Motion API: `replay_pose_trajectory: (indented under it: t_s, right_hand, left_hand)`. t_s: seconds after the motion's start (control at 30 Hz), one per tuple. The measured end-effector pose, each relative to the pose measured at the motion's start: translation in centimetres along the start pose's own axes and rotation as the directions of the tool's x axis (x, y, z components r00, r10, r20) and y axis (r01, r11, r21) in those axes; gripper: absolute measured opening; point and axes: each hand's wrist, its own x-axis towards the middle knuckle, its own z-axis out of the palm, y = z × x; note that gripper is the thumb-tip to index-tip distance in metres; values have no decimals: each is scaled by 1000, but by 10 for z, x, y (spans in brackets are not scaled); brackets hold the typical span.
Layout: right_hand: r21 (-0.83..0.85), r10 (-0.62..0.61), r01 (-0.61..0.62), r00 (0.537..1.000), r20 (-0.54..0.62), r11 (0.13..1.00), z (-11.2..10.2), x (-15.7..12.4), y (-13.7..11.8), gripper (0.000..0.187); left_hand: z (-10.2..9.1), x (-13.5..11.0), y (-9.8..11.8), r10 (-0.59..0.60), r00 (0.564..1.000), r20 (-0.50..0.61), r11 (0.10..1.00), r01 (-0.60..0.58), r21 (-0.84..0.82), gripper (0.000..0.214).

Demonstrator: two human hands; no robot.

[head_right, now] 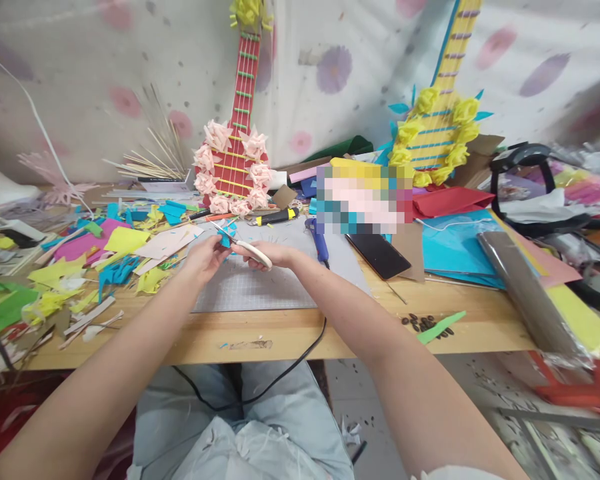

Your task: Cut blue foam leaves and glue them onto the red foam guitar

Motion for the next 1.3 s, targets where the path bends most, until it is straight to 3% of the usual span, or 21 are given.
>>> replay_pose_trajectory:
  t_s: [0.27, 0.6, 0.97, 1.3]
  right_hand:
    - [-28, 12, -13, 1000, -13, 1000, -6, -4, 1, 54]
    - [-127, -55, 57, 998, 19, 990, -13, -8, 3, 52]
    - [-167, -11, 20, 999, 52, 986, -18, -11, 0, 47]
    - [-265, -5, 7, 1000, 9, 964, -21, -12, 1, 49]
  left_hand:
    - [-3, -2, 0, 11, 999, 51, 999, -13, 41, 11]
    - [-14, 4, -1, 27, 991, 134, 995, -40, 96, 8]
    - [-19, 4, 3, -28, 983, 179, 992, 5, 129, 8]
    - [-26, 5, 3, -10, 971, 237, 988, -28, 155, 10]
